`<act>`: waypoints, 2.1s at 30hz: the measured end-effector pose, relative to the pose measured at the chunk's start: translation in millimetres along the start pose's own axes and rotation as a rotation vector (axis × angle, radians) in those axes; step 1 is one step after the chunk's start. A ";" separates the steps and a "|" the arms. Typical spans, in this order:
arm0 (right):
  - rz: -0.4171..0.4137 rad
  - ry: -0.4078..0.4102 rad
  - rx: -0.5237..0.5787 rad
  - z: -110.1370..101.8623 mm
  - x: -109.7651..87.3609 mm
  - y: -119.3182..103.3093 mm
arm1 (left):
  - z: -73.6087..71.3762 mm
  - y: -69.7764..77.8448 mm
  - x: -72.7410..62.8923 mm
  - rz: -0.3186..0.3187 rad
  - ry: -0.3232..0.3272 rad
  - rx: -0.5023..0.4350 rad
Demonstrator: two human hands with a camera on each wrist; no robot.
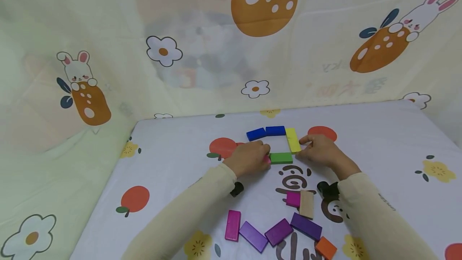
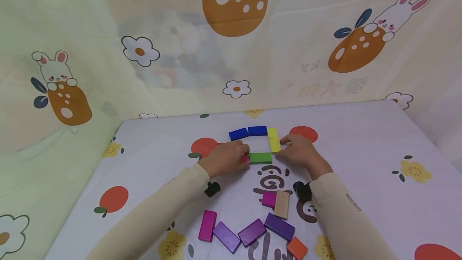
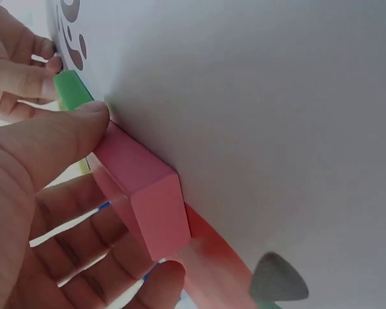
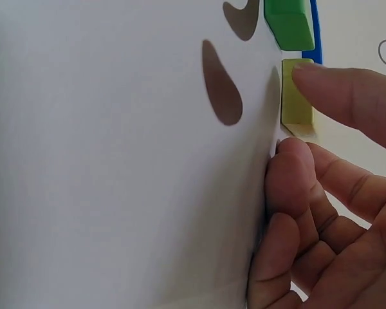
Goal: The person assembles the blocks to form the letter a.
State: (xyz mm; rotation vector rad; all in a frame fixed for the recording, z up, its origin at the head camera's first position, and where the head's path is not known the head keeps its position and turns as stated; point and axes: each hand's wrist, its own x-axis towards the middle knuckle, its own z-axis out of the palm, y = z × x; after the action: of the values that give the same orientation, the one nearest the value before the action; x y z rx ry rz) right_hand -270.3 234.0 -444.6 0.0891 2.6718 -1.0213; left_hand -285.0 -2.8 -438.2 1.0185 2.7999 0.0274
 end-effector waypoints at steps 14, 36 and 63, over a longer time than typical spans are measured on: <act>0.015 0.012 -0.049 5.5 2.1 -0.2 | 0.1 -1.6 4.5 0.044 -0.006 -0.033; 0.004 0.021 -0.051 4.9 0.4 0.7 | 1.8 0.9 9.4 0.060 0.010 -0.019; -0.016 0.020 -0.045 4.5 -1.6 1.2 | 3.8 2.1 9.2 0.057 0.039 -0.015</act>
State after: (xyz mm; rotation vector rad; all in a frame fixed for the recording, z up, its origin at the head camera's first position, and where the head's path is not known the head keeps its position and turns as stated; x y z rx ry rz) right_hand -267.5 232.1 -448.1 0.0694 2.7158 -0.9692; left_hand -289.9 4.5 -443.1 1.1052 2.8004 0.0755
